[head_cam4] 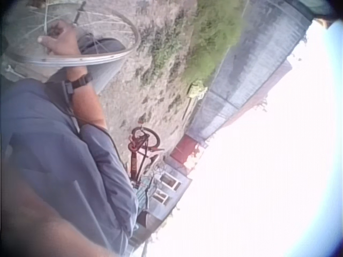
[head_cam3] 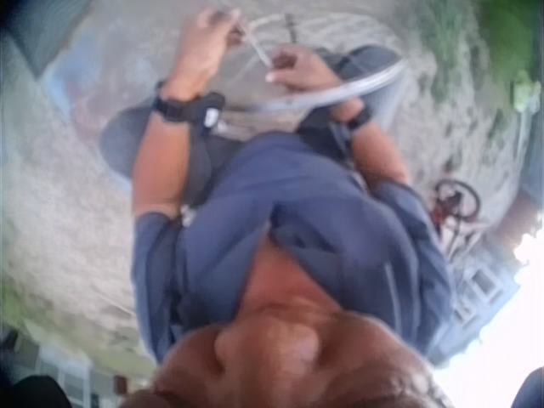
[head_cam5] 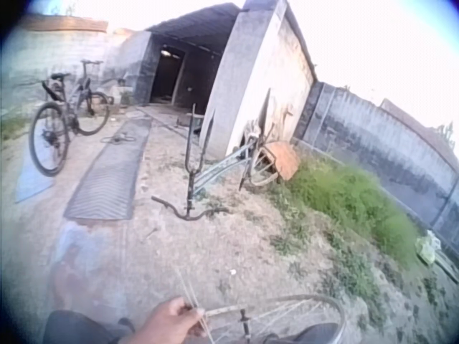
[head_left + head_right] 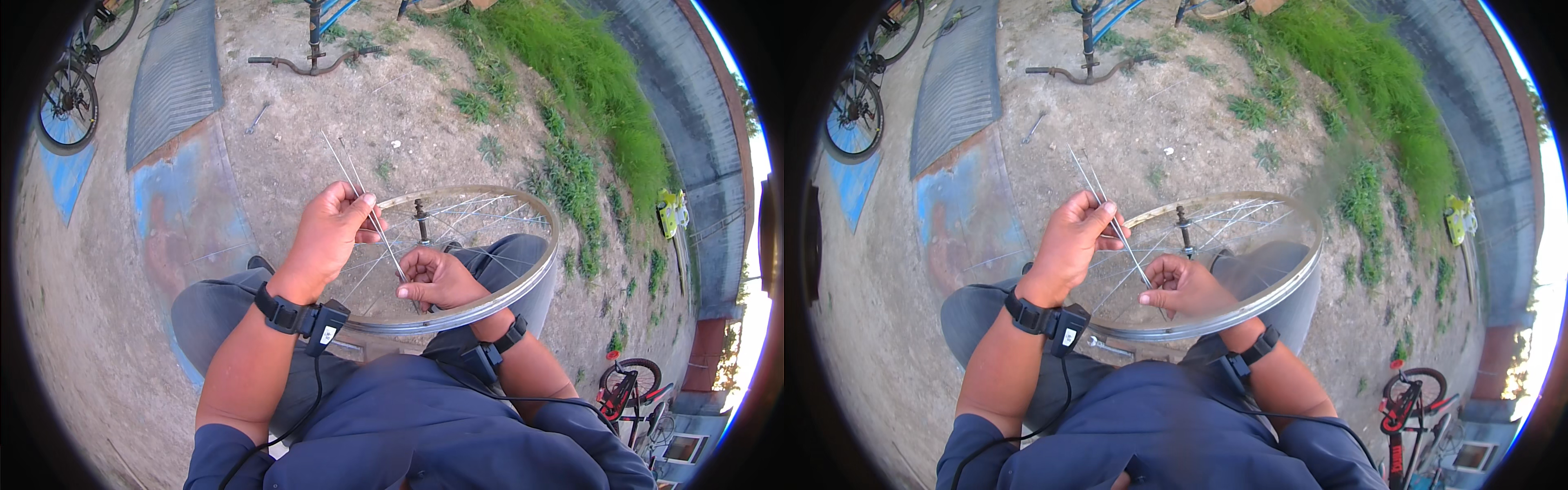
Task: The person laces a bicycle wheel by inserting spokes through the rim and hub, threading them through existing spokes, and securing them with nipples. The person works methodically around the wheel, adjusting spoke placement and tension.
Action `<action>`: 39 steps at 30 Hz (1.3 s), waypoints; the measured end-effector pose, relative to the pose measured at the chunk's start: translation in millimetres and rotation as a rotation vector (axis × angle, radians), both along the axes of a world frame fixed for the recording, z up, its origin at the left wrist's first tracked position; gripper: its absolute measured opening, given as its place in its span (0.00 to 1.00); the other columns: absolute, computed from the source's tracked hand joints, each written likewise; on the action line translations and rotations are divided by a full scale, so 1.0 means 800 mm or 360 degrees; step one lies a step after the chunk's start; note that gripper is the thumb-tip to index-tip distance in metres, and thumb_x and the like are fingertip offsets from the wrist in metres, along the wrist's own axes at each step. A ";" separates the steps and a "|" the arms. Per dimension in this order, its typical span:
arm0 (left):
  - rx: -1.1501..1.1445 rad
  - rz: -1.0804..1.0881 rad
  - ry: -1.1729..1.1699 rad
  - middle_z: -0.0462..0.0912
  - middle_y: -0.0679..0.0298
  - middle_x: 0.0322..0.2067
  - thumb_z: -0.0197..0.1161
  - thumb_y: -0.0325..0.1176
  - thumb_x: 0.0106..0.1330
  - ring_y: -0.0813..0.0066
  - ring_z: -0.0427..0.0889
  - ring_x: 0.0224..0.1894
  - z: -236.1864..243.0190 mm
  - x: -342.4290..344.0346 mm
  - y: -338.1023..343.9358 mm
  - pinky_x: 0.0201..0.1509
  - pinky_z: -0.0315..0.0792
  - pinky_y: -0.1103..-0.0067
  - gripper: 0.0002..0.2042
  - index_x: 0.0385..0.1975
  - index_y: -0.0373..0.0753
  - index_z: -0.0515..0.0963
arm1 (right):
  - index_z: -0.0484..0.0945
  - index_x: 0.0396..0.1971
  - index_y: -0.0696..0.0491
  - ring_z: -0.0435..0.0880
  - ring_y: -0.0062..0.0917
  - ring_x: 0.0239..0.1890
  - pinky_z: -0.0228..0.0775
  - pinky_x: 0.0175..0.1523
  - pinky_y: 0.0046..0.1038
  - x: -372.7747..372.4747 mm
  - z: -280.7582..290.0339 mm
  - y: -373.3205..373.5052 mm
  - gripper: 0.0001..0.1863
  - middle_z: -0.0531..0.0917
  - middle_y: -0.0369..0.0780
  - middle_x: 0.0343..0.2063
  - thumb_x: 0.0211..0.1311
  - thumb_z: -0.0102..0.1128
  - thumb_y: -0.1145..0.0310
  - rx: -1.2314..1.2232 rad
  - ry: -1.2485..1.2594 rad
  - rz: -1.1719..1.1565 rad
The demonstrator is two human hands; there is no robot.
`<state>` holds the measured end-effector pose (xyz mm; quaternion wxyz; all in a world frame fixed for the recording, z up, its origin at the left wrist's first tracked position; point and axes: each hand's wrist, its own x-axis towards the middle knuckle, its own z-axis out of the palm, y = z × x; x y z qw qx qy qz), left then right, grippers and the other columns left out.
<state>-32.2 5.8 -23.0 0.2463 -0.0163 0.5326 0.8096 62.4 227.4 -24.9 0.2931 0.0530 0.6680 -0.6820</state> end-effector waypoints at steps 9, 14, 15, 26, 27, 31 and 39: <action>-0.0090 -0.0067 0.0016 0.86 0.62 0.36 0.60 0.36 0.80 0.73 0.89 0.38 0.002 0.005 0.008 0.37 0.83 0.80 0.09 0.45 0.37 0.76 | 0.83 0.54 0.56 0.81 0.11 0.29 0.73 0.30 0.16 0.012 -0.005 -0.008 0.14 0.85 0.31 0.33 0.75 0.65 0.66 -0.0022 -0.0043 -0.0006; -0.0221 -0.0112 0.0046 0.85 0.63 0.32 0.59 0.36 0.81 0.79 0.87 0.32 0.003 0.007 0.009 0.33 0.80 0.82 0.09 0.44 0.36 0.77 | 0.83 0.58 0.56 0.80 0.12 0.24 0.71 0.28 0.15 0.018 -0.006 -0.005 0.16 0.87 0.34 0.34 0.79 0.60 0.63 0.0017 -0.0034 0.0007; -0.0240 -0.0108 0.0057 0.85 0.63 0.32 0.59 0.36 0.81 0.79 0.86 0.32 0.003 0.007 0.008 0.32 0.80 0.82 0.09 0.44 0.36 0.77 | 0.83 0.58 0.56 0.80 0.12 0.22 0.70 0.27 0.14 0.020 -0.007 -0.004 0.17 0.87 0.35 0.34 0.80 0.59 0.63 0.0043 -0.0054 -0.0011; -0.0085 0.0329 0.0140 0.78 0.69 0.30 0.53 0.41 0.84 0.79 0.82 0.28 0.005 -0.002 -0.004 0.33 0.81 0.79 0.13 0.52 0.37 0.76 | 0.80 0.58 0.56 0.81 0.14 0.20 0.65 0.21 0.14 0.036 -0.024 -0.003 0.18 0.86 0.36 0.31 0.83 0.53 0.60 -0.0215 -0.0252 -0.0436; -0.0096 0.0347 0.0154 0.77 0.70 0.30 0.53 0.41 0.84 0.81 0.80 0.27 0.005 -0.002 -0.004 0.31 0.79 0.81 0.13 0.52 0.38 0.76 | 0.80 0.58 0.56 0.80 0.14 0.19 0.65 0.21 0.14 0.037 -0.024 -0.003 0.18 0.85 0.36 0.29 0.83 0.53 0.60 -0.0230 -0.0275 -0.0456; -0.0080 0.0334 0.0093 0.74 0.74 0.28 0.57 0.41 0.82 0.87 0.71 0.23 0.000 -0.002 -0.004 0.24 0.68 0.86 0.12 0.50 0.39 0.78 | 0.79 0.59 0.57 0.71 0.13 0.15 0.62 0.21 0.14 0.039 -0.027 -0.005 0.18 0.80 0.35 0.25 0.83 0.52 0.60 -0.0273 -0.0267 -0.0478; -0.0056 0.0041 -0.0115 0.79 0.73 0.29 0.67 0.37 0.76 0.92 0.65 0.21 -0.026 0.008 0.026 0.21 0.56 0.89 0.09 0.44 0.39 0.80 | 0.79 0.61 0.56 0.66 0.11 0.15 0.57 0.21 0.14 0.040 -0.021 -0.004 0.19 0.77 0.33 0.23 0.84 0.51 0.60 -0.0289 -0.0329 -0.0455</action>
